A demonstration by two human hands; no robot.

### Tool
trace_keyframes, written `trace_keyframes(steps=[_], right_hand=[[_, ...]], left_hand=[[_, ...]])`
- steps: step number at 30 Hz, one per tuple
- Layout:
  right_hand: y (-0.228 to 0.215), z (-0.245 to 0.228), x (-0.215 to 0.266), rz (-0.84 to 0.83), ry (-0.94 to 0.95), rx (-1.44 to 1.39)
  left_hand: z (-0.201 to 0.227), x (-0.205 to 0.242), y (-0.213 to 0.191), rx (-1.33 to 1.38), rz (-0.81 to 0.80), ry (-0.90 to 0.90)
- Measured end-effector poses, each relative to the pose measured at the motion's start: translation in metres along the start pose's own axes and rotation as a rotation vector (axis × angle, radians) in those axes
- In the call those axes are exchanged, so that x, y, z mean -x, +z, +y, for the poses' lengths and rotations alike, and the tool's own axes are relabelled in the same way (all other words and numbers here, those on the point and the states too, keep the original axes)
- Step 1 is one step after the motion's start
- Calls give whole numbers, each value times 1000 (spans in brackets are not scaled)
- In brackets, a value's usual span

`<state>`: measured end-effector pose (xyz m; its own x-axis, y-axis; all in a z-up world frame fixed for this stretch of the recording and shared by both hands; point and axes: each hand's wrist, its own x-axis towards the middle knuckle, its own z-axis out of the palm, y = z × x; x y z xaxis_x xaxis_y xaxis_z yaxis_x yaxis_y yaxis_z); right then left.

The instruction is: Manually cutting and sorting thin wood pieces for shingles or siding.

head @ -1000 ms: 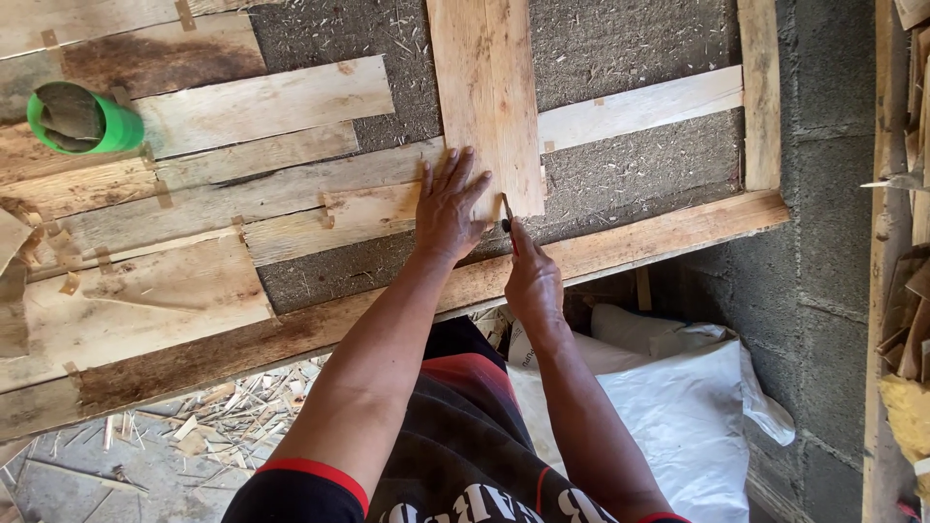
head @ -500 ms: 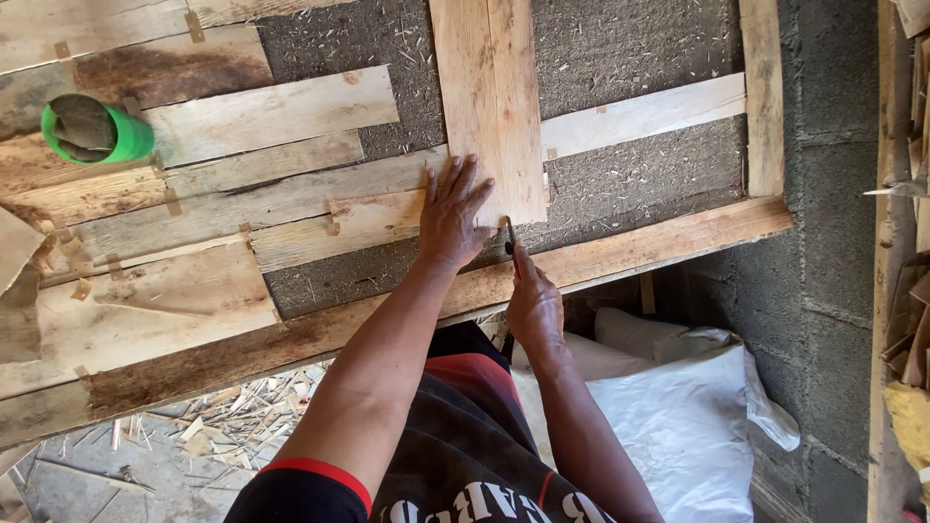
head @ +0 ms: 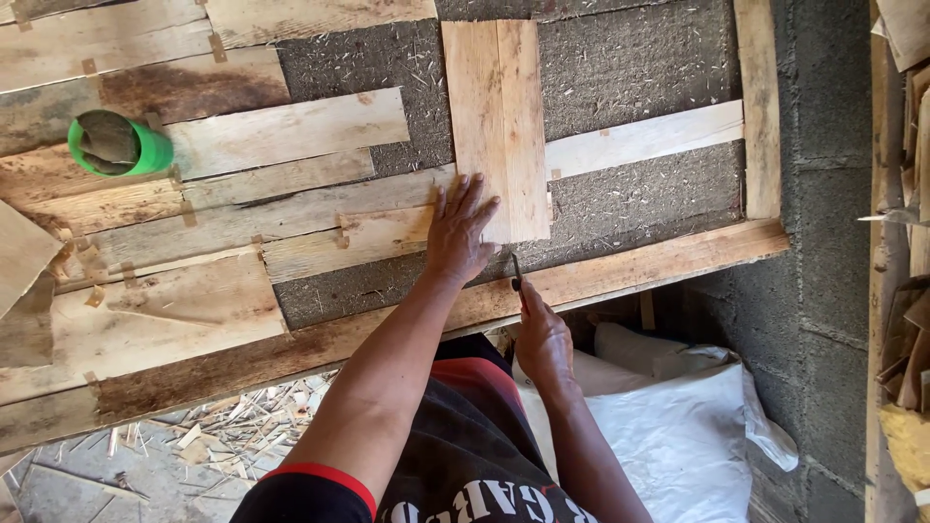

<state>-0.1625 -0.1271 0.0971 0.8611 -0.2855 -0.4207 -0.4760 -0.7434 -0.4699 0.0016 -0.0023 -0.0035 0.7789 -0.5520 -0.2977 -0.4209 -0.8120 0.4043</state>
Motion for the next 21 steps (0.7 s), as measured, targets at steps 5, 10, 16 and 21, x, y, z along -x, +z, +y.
trace_keyframes(steps=[5,10,16,21], right_hand=[[-4,37,-8,24,63,-142],[-16,73,-60,381,-84,16],[2,109,-140,325,281,240],[4,95,-151,436,256,373]], left_hand=[[1,-1,-7,16,-12,6],[1,0,-25,139,-57,29],[-9,3,17,280,501,-119],[3,10,-3,448,423,-419]])
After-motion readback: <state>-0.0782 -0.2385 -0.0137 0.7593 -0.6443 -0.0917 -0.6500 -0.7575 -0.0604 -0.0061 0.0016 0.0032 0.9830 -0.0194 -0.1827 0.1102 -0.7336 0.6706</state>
